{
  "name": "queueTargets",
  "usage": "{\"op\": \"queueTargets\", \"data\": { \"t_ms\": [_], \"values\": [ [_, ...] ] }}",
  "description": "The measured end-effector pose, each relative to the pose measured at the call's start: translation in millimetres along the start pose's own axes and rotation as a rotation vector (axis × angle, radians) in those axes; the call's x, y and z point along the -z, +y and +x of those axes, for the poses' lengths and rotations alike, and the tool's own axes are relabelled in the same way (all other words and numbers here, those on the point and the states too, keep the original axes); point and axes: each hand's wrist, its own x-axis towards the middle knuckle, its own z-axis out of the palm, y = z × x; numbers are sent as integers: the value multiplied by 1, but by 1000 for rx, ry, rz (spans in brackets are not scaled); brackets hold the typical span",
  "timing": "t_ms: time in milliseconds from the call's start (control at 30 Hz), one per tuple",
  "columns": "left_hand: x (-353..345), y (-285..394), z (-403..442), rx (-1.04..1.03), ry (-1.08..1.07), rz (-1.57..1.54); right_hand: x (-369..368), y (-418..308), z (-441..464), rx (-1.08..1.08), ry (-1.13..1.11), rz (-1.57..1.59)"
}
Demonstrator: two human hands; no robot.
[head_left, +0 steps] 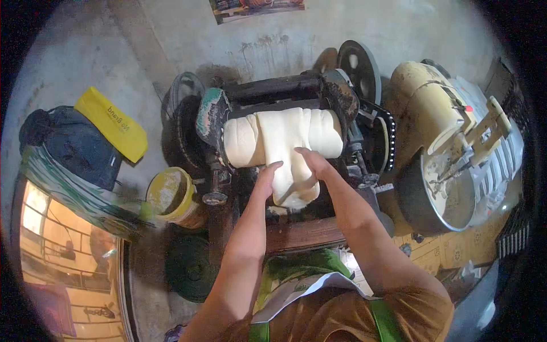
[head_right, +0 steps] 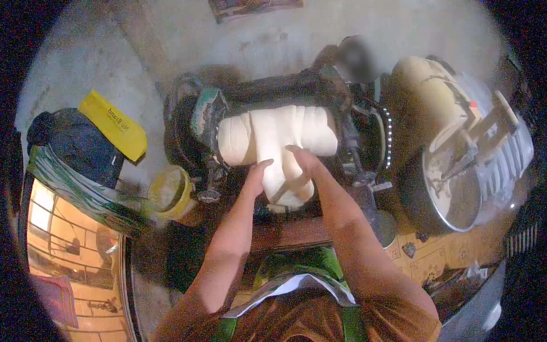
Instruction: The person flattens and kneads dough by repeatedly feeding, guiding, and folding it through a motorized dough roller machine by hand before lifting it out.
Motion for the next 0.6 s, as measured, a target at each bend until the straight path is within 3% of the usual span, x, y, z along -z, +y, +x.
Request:
{"op": "queueTargets", "data": {
  "t_ms": [267, 400, 500, 533, 600],
  "values": [
    [5, 0, 33, -49, -5, -86, 1, -17, 22, 81, 29, 14],
    [5, 9, 41, -4, -4, -107, -6, -35, 10, 36, 172, -113],
    [4, 15, 44, -4, 47, -173, 1, -11, 23, 248, -31, 141],
    [10, 12, 48, 6, 45, -171, -3, -9, 15, 242, -24, 145],
    [31, 1, 59, -155, -16, -110, -24, -28, -34, 466, 78, 223]
  ]
}}
